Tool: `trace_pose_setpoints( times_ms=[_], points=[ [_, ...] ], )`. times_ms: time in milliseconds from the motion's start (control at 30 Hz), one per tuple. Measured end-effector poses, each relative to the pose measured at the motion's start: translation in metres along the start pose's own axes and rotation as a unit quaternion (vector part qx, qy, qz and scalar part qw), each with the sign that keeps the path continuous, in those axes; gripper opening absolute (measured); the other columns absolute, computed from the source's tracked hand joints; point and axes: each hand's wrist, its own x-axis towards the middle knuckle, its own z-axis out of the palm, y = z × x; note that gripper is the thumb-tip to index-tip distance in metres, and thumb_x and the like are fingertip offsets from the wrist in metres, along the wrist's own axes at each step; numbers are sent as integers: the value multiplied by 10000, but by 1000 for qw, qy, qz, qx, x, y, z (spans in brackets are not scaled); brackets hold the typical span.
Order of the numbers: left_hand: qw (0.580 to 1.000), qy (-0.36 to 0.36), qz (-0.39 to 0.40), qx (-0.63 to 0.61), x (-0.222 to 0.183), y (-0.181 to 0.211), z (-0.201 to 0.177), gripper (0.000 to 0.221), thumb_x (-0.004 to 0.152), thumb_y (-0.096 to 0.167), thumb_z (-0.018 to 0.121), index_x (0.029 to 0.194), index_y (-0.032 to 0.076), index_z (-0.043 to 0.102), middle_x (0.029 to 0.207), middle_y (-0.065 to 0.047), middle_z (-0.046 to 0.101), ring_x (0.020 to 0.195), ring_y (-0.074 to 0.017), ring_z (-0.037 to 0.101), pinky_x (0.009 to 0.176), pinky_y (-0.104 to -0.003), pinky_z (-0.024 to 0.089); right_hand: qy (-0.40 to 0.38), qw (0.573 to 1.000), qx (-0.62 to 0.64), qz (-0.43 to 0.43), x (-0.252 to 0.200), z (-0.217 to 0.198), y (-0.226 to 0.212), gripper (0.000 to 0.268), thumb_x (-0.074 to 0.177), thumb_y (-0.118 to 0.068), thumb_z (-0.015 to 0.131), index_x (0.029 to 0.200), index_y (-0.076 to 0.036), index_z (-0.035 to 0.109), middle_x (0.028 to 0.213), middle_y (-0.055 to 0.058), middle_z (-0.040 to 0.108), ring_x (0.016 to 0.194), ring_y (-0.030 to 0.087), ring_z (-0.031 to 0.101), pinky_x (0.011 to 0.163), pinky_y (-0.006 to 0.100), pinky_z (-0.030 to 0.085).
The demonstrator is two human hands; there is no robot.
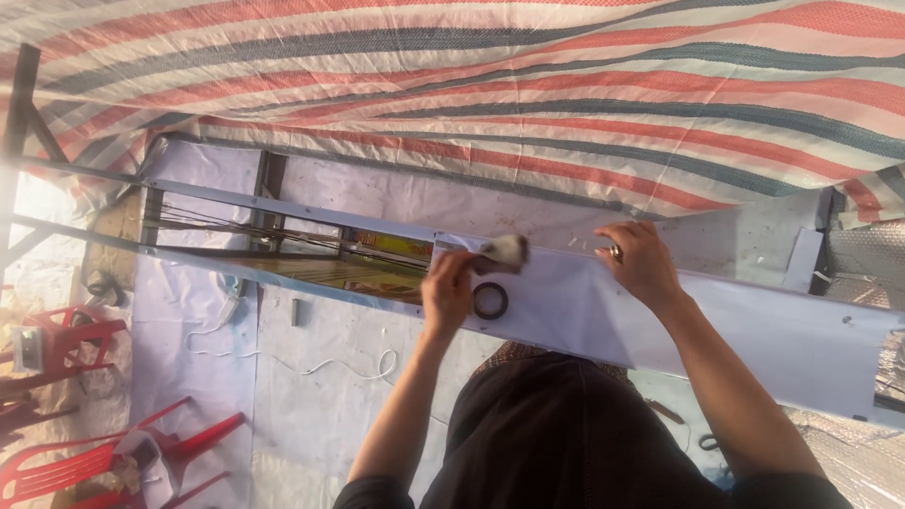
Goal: Assembling a long electronic component by applying tape, cleaning surfaces with a cloth, and adjusting internal wiring.
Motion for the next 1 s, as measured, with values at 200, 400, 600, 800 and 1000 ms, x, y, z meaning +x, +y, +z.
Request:
trace_pose_setpoints(
  times_ms=[200, 400, 600, 800, 1000],
  points=[
    [984, -7, -79, -161, -4, -33, -38, 359, 824, -223, 476, 941, -21, 748, 1079, -160, 605, 429, -191, 665, 376, -296, 561, -20, 996, 90, -1, -33, -8, -36, 264, 947, -395, 674, 1144, -234, 742, 980, 53, 742, 959, 301, 695, 820, 451, 588],
    [958, -220, 36, 182, -57, 15, -12, 537, 670, 232, 913, 1143, 194, 660, 1398, -189, 434, 1255, -481, 523, 781, -557, 607, -25, 995, 98, -3, -62, -27, -70, 258, 927, -356, 713, 1179, -299, 707, 995, -49, 762, 984, 238, 710, 803, 433, 562],
    [946, -228, 6, 230, -59, -10, 9, 365, 686, 256, 895, 1018, 172, 769, 1504, -168, 401, 1345, -439, 454, 879, -521, 560, -9, 995, 101, 9, -99, -45, -51, 227, 919, -318, 734, 1136, -254, 725, 975, -30, 769, 946, 249, 722, 804, 424, 563],
    [975, -92, 69, 192, -58, -60, 23, 239, 750, 245, 843, 943, 134, 756, 1346, -139, 539, 1146, -394, 578, 876, -439, 562, 41, 998, 44, 13, -147, -41, -26, 226, 932, -392, 733, 1141, -307, 726, 993, -117, 759, 928, 135, 715, 830, 332, 567],
    [980, 71, -35, 183, -66, -65, -52, 201, 793, 199, 834, 967, 120, 772, 1320, -173, 536, 1159, -421, 590, 992, -458, 506, 56, 994, 90, 24, -193, -58, -29, 169, 965, -360, 708, 1089, -252, 744, 971, -81, 774, 845, 162, 722, 783, 339, 581]
  ],
)
